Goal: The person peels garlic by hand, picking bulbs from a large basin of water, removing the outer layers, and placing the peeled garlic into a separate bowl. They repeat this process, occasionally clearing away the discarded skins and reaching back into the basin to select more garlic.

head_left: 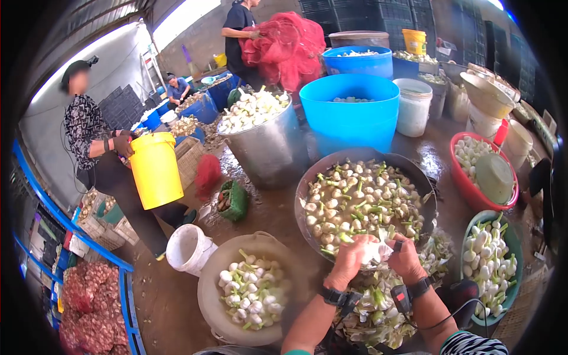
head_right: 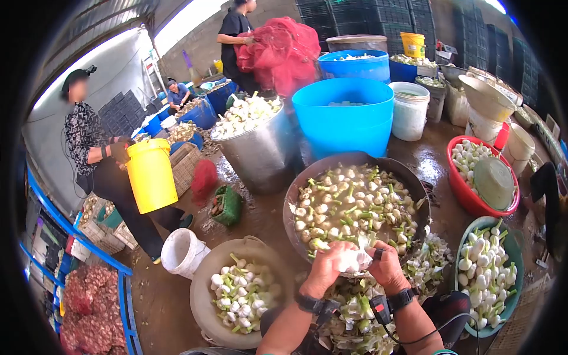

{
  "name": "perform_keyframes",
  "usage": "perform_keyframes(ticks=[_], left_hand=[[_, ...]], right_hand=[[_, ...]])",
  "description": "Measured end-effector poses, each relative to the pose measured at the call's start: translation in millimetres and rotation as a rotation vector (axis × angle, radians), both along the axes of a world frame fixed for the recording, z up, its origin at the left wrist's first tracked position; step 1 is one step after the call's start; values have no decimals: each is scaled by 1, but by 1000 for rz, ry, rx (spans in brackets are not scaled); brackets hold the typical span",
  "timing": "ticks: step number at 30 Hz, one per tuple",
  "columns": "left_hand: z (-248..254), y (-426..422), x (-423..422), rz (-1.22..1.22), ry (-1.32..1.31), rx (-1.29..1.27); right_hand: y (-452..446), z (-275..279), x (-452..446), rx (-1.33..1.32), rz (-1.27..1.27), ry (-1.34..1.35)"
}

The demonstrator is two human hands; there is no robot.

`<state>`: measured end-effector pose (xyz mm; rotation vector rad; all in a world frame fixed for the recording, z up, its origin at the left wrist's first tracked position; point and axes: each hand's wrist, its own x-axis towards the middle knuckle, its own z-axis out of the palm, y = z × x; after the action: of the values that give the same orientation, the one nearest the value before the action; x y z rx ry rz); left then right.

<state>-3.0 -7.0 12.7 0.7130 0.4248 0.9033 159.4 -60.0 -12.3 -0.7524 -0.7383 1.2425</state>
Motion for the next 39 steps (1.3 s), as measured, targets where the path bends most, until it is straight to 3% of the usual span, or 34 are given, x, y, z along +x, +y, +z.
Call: perform_keyframes(ticks=[2, 3, 4, 6, 8, 10, 11, 12, 13, 15, 16, 17, 18, 19, 22, 23, 24, 26, 28, 29, 36, 39], left_hand=[[4, -4, -5, -34, -92, -11], [1, 2, -7, -70, -150, -101], [-1, 4, -9, -49, -263, -136], [2, 9, -13, -19, -342, -117], [3, 21, -18, -80, -496, -150], [9, 23, -22, 26, -472, -170], [5, 26, -22, 73, -457, -147], [3, 32, -24, 115, -436, -96], [4, 35, -26, 93, -467, -46], [8, 30, -24, 198, -224, -12], [16, 32, -22, 260, -100, 35], [18, 28, -12, 320, -105, 7], [3, 28, -4, 358, -96, 210], [4, 27, -8, 338, 21, 596], [-5, 15, -6, 393, 638, 942], [-7, 13, -7, 313, 619, 739], [9, 11, -14, 366, 754, 929], [3, 12, -13, 393, 754, 1103], [5, 5, -12, 353, 722, 1076], [7, 2, -8, 330, 697, 1058], [1, 8, -7, 314, 678, 1192], [17, 3, -12, 191, 580, 915]], right_hand=[[-17, 38, -9, -167, 59, 434], [-18, 27, -5, -186, 54, 366], [-19, 20, 2, -157, 108, 521], [-32, 24, 6, -35, 16, 385], [-44, 16, 11, -146, 7, 158], [-59, -30, 17, -310, 188, -628], [-70, -45, 12, -245, 333, -1329], [-72, -28, -2, -396, 600, -1817], [-72, -18, -8, -375, 430, -1535], [-59, -9, -9, -297, 189, -1029], [-43, 7, -8, -192, 163, -867], [-31, 37, -17, -151, 45, -889], [-17, 44, -24, -123, 3, -678], [-11, 63, -26, -22, 102, -563], [5, 67, -35, -88, 68, -851], [1, 76, -39, -95, 33, -866], [0, 79, -35, -105, 114, -839], [-5, 88, -35, -201, 144, -798], [-7, 91, -32, -198, 136, -702], [-9, 95, -29, -105, 156, -853], [-11, 85, -20, -53, 106, -1014], [-7, 80, -24, 48, -14, -1202]])
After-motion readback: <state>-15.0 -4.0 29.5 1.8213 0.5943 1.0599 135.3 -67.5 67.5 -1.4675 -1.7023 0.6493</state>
